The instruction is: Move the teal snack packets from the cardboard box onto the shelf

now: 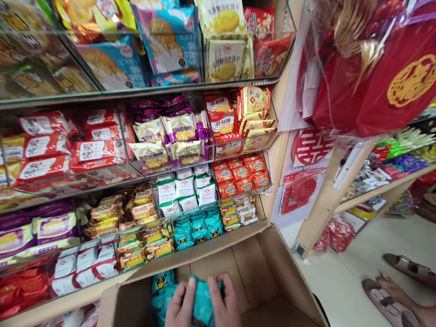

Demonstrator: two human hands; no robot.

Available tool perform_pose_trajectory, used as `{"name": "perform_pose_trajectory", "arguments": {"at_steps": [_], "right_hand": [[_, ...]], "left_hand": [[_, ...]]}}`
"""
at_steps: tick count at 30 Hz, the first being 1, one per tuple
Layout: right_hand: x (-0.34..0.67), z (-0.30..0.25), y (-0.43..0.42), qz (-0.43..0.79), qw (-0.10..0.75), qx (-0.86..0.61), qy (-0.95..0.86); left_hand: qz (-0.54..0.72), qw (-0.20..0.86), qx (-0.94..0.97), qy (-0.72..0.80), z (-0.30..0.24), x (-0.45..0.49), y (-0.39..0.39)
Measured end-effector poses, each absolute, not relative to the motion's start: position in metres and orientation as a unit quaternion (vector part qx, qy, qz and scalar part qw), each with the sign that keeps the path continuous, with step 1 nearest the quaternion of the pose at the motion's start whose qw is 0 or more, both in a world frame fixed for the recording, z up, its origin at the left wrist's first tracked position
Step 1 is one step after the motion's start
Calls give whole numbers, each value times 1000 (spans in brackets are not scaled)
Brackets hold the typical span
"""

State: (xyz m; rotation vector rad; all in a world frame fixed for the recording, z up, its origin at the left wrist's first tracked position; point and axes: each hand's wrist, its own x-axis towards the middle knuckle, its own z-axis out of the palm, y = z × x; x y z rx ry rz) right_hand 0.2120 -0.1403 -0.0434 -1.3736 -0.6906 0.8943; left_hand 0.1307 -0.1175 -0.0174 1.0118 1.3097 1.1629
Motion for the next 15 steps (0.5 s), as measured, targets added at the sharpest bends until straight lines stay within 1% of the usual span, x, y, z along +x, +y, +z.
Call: {"name": "perform_pose_trajectory", "arguments": {"at_steps": [1,5,8,11,15], "right_hand": [[213,-34,-138,401,642,-591,-280],[215,-9,-127,447,687,-548,-170],[214,-4,-123,470,699,-527,-112],[214,-6,-124,471,698,-531,-96],[214,-11,-126,446,693,-552,-129]], "left_hand": [[497,525,425,546,-10,134,-116],[509,560,407,512,10,143,-113],[534,541,417,498,15,147,-116],[546,509,429,509,14,150,-121],[545,493,422,531,7,152,-123]]}}
